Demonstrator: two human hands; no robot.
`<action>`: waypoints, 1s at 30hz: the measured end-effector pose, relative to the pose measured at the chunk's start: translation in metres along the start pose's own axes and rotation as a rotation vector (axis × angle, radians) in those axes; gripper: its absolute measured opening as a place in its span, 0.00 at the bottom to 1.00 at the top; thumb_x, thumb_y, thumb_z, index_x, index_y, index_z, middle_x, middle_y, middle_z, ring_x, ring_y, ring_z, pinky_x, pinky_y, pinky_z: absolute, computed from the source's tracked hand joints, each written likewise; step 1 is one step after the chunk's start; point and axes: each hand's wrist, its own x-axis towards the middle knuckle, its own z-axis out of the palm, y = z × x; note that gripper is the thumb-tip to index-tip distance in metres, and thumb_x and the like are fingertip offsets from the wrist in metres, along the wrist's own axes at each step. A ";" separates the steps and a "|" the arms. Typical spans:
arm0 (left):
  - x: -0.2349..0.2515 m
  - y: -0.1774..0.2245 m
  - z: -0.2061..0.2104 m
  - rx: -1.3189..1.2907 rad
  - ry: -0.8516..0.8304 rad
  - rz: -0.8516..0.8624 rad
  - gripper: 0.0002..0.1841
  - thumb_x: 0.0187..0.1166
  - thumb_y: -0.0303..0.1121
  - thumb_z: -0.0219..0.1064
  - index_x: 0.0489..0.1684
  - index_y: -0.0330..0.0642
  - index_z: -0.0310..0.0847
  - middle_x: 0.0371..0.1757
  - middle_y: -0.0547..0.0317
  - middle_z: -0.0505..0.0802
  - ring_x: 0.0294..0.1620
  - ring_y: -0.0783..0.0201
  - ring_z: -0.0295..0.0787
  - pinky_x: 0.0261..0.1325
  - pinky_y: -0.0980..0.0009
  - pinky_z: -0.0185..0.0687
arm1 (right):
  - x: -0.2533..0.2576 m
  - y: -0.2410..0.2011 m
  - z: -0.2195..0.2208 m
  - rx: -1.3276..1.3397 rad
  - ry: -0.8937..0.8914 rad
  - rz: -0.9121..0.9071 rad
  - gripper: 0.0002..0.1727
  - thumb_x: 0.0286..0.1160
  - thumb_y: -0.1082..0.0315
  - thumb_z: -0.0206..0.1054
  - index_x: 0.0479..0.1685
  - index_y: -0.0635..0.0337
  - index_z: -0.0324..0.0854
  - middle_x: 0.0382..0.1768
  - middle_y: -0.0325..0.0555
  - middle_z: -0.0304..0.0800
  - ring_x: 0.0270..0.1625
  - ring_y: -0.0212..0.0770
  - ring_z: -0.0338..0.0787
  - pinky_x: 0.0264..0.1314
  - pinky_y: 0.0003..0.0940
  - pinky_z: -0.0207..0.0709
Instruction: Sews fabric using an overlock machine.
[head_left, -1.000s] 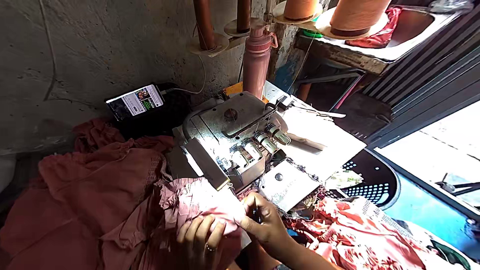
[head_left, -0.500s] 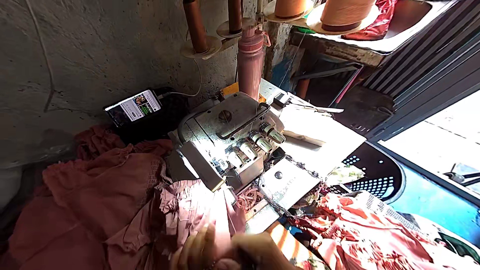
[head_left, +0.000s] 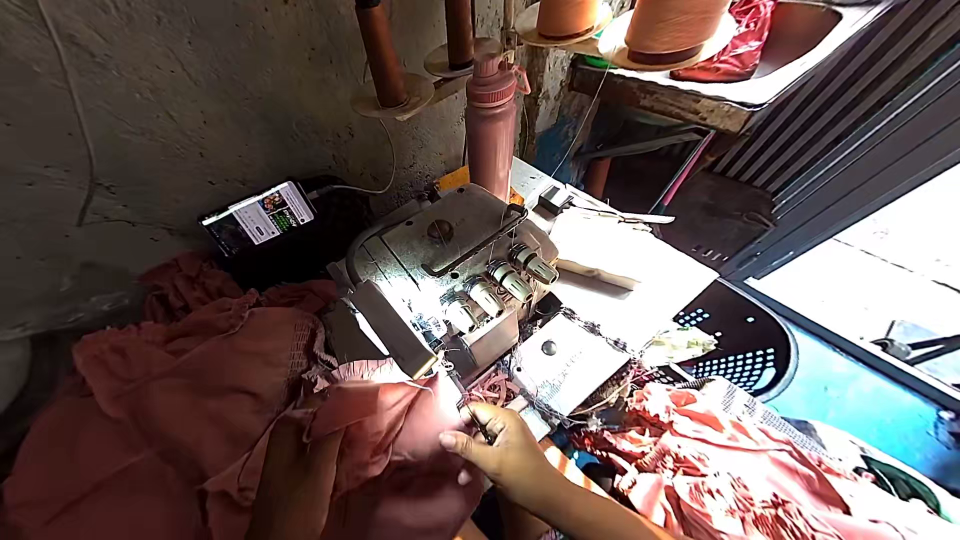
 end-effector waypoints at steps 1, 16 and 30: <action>0.001 0.003 -0.001 0.056 -0.076 0.116 0.06 0.77 0.27 0.64 0.38 0.53 0.82 0.35 0.89 0.91 0.40 0.91 0.87 0.48 0.85 0.85 | 0.001 -0.003 0.002 0.024 -0.002 -0.032 0.09 0.79 0.63 0.70 0.38 0.60 0.84 0.28 0.32 0.88 0.26 0.24 0.88 0.32 0.23 0.86; -0.043 -0.027 0.030 0.685 -0.523 0.785 0.17 0.83 0.36 0.56 0.45 0.52 0.96 0.24 0.57 0.89 0.25 0.58 0.78 0.32 0.63 0.68 | -0.001 0.005 -0.013 -0.009 0.026 -0.084 0.06 0.72 0.75 0.61 0.40 0.62 0.84 0.30 0.29 0.85 0.34 0.14 0.81 0.41 0.13 0.75; -0.079 -0.030 0.045 0.954 -0.149 0.723 0.10 0.82 0.41 0.60 0.38 0.54 0.89 0.36 0.68 0.95 0.49 0.64 0.84 0.63 0.62 0.57 | -0.016 -0.001 -0.020 -0.066 -0.091 -0.061 0.14 0.71 0.72 0.67 0.54 0.65 0.83 0.39 0.34 0.91 0.41 0.17 0.88 0.47 0.17 0.83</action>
